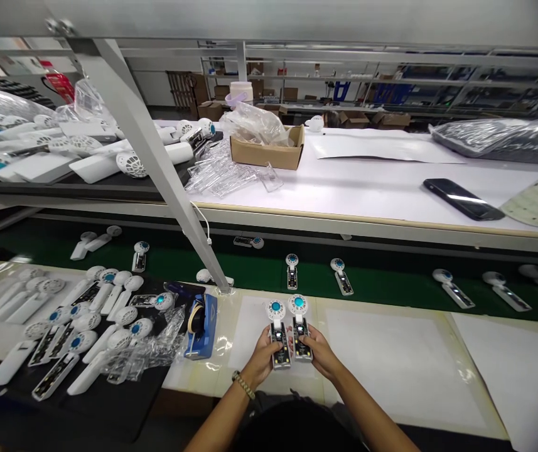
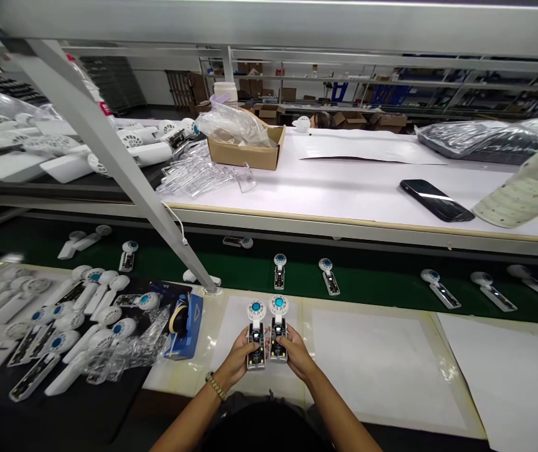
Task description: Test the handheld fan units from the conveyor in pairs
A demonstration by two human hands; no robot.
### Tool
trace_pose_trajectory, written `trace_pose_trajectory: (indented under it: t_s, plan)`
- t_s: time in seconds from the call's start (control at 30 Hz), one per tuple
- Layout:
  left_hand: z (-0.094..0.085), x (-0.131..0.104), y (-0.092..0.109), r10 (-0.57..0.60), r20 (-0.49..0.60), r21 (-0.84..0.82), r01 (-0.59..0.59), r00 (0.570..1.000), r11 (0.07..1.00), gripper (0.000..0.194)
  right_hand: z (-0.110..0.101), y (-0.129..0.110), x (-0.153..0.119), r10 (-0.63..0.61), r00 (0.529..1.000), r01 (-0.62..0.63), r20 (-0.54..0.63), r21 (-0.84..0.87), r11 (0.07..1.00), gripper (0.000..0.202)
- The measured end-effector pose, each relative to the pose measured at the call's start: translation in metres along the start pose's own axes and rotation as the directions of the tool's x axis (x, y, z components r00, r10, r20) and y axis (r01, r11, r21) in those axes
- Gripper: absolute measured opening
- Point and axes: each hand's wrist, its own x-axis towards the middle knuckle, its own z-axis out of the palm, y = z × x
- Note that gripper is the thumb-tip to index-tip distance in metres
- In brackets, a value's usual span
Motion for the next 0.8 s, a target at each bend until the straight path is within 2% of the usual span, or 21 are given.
trace_pose_trajectory:
  t_s: [0.37, 0.8]
  plan:
    - [-0.0025, -0.0041, 0.0014, -0.005, -0.003, 0.001, 0.005, 1.0, 1.0, 0.052, 0.0027, 0.0043, -0.0004, 0.012, 1.0, -0.013, 0.008, 0.013, 1.0, 0.04]
    - [-0.0003, 0.0031, 0.0055, -0.039, 0.011, 0.019, 0.039, 0.999, 0.999, 0.05, 0.0004, -0.0005, 0.0055, 0.035, 0.999, -0.035, 0.011, 0.02, 0.999, 0.044]
